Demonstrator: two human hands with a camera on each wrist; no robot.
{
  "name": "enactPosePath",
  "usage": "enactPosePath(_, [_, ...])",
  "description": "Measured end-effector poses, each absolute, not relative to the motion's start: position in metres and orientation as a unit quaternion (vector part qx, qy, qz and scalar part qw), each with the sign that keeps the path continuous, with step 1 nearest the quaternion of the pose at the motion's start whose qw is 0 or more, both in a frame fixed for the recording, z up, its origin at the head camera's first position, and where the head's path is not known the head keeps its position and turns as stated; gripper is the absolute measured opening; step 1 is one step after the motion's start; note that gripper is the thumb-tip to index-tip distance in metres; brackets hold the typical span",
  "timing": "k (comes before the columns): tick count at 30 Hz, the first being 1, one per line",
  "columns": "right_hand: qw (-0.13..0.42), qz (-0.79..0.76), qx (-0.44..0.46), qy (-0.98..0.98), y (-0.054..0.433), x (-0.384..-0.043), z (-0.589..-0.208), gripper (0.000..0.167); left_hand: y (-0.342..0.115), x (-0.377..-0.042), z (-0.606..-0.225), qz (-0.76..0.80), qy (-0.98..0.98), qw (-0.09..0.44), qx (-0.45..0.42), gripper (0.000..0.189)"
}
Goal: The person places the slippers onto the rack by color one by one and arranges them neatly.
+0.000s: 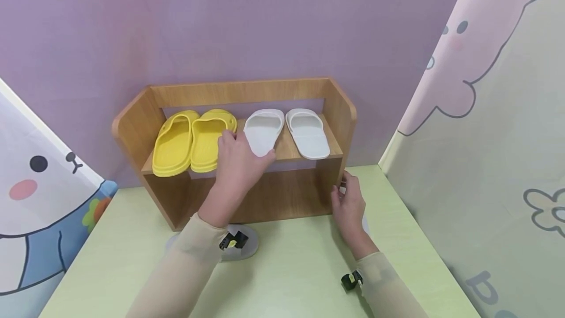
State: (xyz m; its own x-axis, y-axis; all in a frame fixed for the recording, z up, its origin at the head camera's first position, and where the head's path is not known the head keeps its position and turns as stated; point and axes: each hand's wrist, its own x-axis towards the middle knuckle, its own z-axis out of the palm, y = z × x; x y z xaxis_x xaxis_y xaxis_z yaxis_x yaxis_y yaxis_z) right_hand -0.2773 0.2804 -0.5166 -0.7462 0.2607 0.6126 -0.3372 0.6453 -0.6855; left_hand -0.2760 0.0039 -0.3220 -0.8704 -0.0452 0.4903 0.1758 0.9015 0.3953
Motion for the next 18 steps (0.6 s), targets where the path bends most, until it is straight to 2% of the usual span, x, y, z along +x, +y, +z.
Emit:
enactPosePath(11, [0.359,0.419,0.027,-0.833,0.28,-0.277,-0.517,0.048,0.013,-0.291,-0.325,-0.17,-0.961,0.219,-0.018,0.088])
enactPosePath(18, [0.358,0.422,0.025,-0.833,0.28,-0.277,-0.516,0.048,0.013,-0.29,-0.327,-0.179,-0.96,0.211,-0.032,0.099])
